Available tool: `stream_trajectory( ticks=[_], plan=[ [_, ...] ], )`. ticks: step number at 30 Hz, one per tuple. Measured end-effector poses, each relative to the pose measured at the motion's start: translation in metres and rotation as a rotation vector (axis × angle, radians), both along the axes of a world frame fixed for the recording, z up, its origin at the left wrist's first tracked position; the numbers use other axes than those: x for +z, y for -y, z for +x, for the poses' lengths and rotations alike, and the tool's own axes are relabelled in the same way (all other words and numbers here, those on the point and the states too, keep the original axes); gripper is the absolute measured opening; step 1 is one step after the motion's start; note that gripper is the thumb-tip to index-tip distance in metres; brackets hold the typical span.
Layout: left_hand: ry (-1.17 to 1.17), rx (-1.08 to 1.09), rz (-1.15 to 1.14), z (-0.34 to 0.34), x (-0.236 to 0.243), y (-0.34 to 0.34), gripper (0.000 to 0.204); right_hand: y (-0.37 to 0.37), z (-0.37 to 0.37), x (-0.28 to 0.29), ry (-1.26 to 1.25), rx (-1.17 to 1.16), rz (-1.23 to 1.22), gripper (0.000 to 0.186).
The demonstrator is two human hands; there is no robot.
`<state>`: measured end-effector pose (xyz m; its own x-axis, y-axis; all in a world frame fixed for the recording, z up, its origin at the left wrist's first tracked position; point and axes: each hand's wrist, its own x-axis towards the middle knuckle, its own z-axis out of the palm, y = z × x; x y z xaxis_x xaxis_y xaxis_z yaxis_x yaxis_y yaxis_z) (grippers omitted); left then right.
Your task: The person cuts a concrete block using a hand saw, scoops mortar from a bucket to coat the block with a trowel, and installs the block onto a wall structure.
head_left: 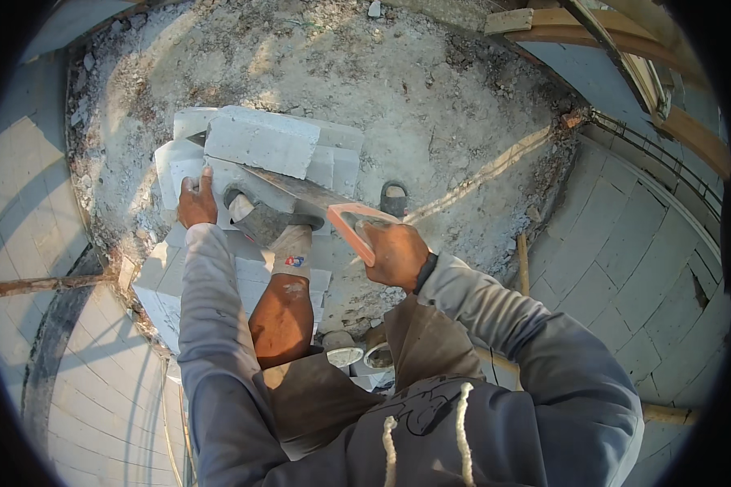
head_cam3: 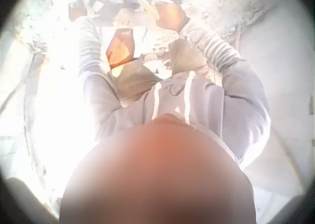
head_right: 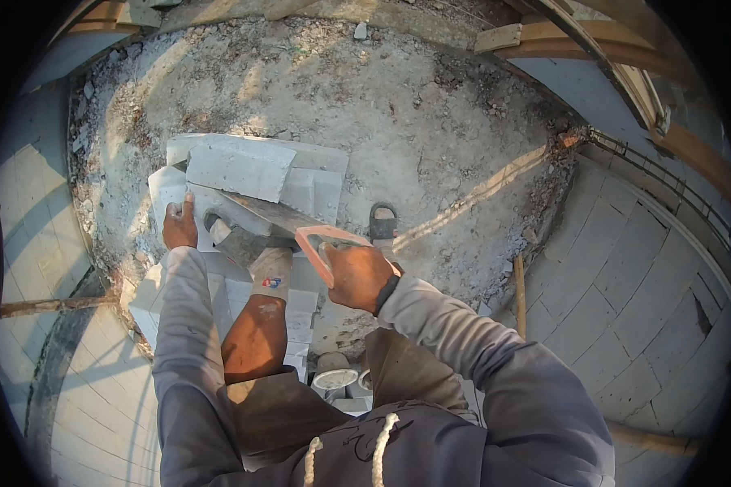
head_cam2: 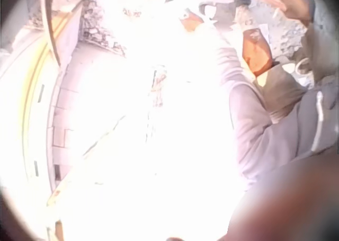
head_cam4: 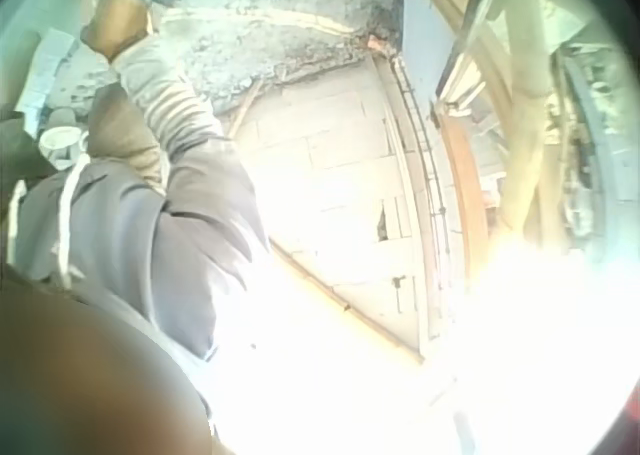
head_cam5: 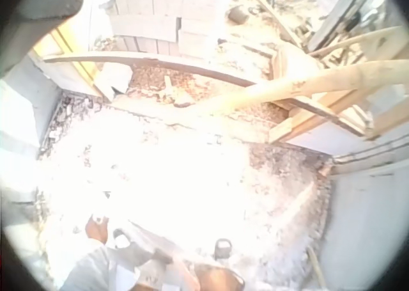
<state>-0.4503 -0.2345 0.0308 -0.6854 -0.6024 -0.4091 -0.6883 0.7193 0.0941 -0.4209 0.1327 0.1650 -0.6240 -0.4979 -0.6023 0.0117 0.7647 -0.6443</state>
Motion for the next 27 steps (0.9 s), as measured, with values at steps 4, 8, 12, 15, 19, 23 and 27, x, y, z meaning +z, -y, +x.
stream_trajectory(
  ticks=[4, 8, 12, 15, 19, 23, 27],
  plan=[
    [0.079, -0.079, -0.031, -0.012, -0.004, -0.008, 0.061, 0.066, -0.012, -0.011, -0.051, -0.072, -0.076, 0.037],
    [0.008, -0.038, -0.038, 0.007, 0.005, 0.022, 0.058, -0.017, 0.033, 0.037, 0.147, 0.032, 0.072, 0.045],
    [0.036, -0.034, -0.015, 0.001, 0.01, 0.016, 0.058, -0.069, 0.056, 0.05, -0.041, 0.01, 0.046, 0.052],
    [-0.004, -0.05, -0.017, -0.003, 0.0, 0.001, 0.058, 0.01, -0.008, 0.001, 0.061, -0.012, -0.022, 0.035],
    [0.052, -0.083, -0.061, -0.003, -0.013, -0.008, 0.058, 0.045, -0.012, -0.013, -0.012, -0.113, -0.078, 0.03],
    [0.08, -0.063, -0.082, 0.019, 0.006, 0.028, 0.06, -0.045, 0.057, 0.039, -0.008, -0.049, -0.002, 0.046],
    [0.049, -0.049, -0.045, -0.002, 0.018, 0.004, 0.063, -0.078, 0.05, 0.04, -0.17, 0.025, 0.012, 0.05]
  ],
)
